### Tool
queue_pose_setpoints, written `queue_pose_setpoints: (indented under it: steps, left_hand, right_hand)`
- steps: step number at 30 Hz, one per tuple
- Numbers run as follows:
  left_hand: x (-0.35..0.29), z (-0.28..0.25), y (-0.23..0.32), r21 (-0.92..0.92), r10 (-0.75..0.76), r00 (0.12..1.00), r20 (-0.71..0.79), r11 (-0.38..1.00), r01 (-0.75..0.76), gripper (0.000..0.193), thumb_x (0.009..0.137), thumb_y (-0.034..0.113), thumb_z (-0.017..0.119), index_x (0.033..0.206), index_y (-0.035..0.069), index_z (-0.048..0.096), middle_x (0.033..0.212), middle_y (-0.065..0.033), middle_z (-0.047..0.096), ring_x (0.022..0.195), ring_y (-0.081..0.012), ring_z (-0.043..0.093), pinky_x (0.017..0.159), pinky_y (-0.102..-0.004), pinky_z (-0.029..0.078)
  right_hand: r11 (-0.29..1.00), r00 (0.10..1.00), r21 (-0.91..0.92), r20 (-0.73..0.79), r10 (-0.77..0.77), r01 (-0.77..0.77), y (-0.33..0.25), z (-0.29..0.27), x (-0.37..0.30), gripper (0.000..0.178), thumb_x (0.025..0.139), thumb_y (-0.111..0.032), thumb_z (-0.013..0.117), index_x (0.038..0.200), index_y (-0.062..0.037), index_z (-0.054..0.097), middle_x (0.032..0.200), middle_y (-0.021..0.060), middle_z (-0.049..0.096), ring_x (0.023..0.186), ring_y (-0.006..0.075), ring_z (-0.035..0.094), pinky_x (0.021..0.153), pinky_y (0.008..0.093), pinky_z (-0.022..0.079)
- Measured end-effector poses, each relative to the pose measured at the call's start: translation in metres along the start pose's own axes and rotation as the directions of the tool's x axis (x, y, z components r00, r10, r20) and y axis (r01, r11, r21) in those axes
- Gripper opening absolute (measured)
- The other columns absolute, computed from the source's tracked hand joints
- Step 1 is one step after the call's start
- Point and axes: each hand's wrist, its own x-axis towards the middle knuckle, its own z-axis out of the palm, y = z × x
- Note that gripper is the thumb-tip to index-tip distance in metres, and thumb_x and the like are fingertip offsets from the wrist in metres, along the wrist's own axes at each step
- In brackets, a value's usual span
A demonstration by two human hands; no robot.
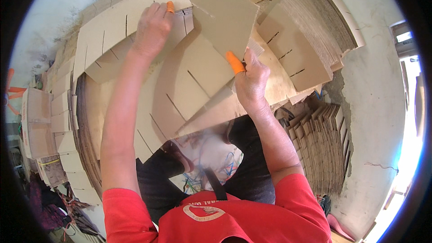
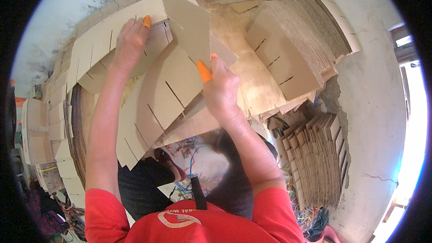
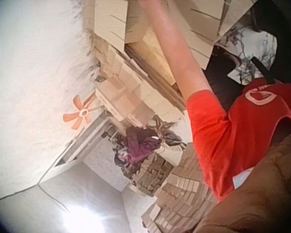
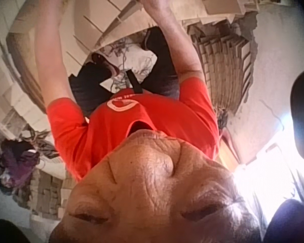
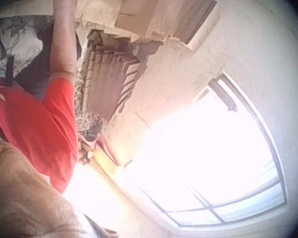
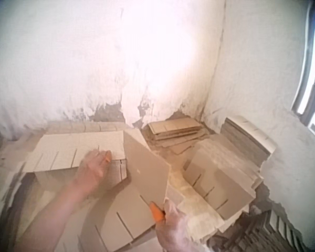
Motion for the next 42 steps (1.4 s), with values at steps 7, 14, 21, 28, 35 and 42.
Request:
queue_pose_setpoints:
  steps: [7, 14, 21, 28, 35, 42]
  left_hand:
    - [0.005, -0.031, 0.040, -0.035, 0.055, 0.997, -0.052, 0.998, -0.056, 0.014, 0.067, 0.002, 0.065, 0.081, -0.001, 0.065, 0.081, -0.0095, 0.058, 0.082, -0.0219, 0.055, 0.066, -0.0324, 0.049]
    - [0.006, -0.062, 0.070, -0.081, 0.036, 0.996, -0.078, 0.996, -0.043, 0.018, 0.065, 0.000, 0.068, 0.082, -0.001, 0.064, 0.086, -0.0114, 0.061, 0.081, -0.0231, 0.056, 0.067, -0.0323, 0.051]
    - [-0.003, -0.083, 0.074, -0.140, -0.062, 0.997, -0.056, 0.989, 0.054, 0.012, 0.067, -0.001, 0.068, 0.077, 0.000, 0.062, 0.079, -0.0107, 0.058, 0.080, -0.0232, 0.056, 0.067, -0.0327, 0.051]
    - [-0.003, -0.099, 0.086, -0.186, -0.073, 0.996, -0.051, 0.981, 0.063, 0.009, 0.068, 0.002, 0.065, 0.076, 0.002, 0.061, 0.076, -0.0091, 0.054, 0.078, -0.0218, 0.055, 0.066, -0.0330, 0.050]
    - [-0.012, -0.129, 0.107, -0.460, -0.060, 0.983, 0.175, 0.878, 0.136, 0.009, 0.072, 0.005, 0.064, 0.080, 0.000, 0.062, 0.078, -0.0110, 0.060, 0.079, -0.0277, 0.057, 0.068, -0.0369, 0.050]
    - [-0.010, -0.137, 0.069, -0.459, -0.192, 0.902, 0.386, 0.808, 0.368, 0.031, 0.081, 0.029, 0.073, 0.089, 0.001, 0.064, 0.078, -0.0122, 0.065, 0.081, -0.0285, 0.059, 0.072, -0.0395, 0.050]
  right_hand:
    - [0.998, 0.999, -0.057, 0.028, -0.014, 0.015, 0.002, 0.000, -0.003, 0.020, 0.088, -0.014, 0.069, 0.100, -0.0019, 0.058, 0.083, 0.0201, 0.063, 0.069, 0.0400, 0.062, 0.055, 0.0420, 0.049]
    - [0.982, 0.997, -0.190, 0.076, 0.007, 0.007, -0.009, -0.011, -0.001, 0.023, 0.090, -0.013, 0.063, 0.110, -0.0028, 0.056, 0.089, 0.0191, 0.065, 0.072, 0.0395, 0.064, 0.058, 0.0443, 0.052]
    - [0.965, 0.993, -0.252, 0.105, -0.054, 0.079, -0.025, -0.036, 0.008, 0.020, 0.088, -0.012, 0.070, 0.097, 0.0008, 0.057, 0.078, 0.0228, 0.059, 0.066, 0.0415, 0.058, 0.055, 0.0387, 0.048]
    - [0.941, 0.972, -0.307, 0.225, -0.073, 0.142, -0.059, -0.044, -0.004, 0.016, 0.086, -0.007, 0.059, 0.099, -0.0035, 0.051, 0.078, 0.0179, 0.061, 0.066, 0.0398, 0.063, 0.057, 0.0480, 0.050]
    - [0.827, 0.844, -0.492, 0.534, 0.040, 0.272, -0.075, -0.049, 0.020, 0.010, 0.082, 0.000, 0.057, 0.091, 0.0004, 0.061, 0.082, 0.0191, 0.065, 0.077, 0.0408, 0.063, 0.066, 0.0486, 0.050]
    - [0.832, 0.660, -0.395, 0.750, 0.047, 0.390, -0.025, 0.015, 0.066, 0.015, 0.080, -0.001, 0.060, 0.093, 0.0002, 0.065, 0.093, 0.0218, 0.067, 0.090, 0.0373, 0.065, 0.074, 0.0467, 0.052]
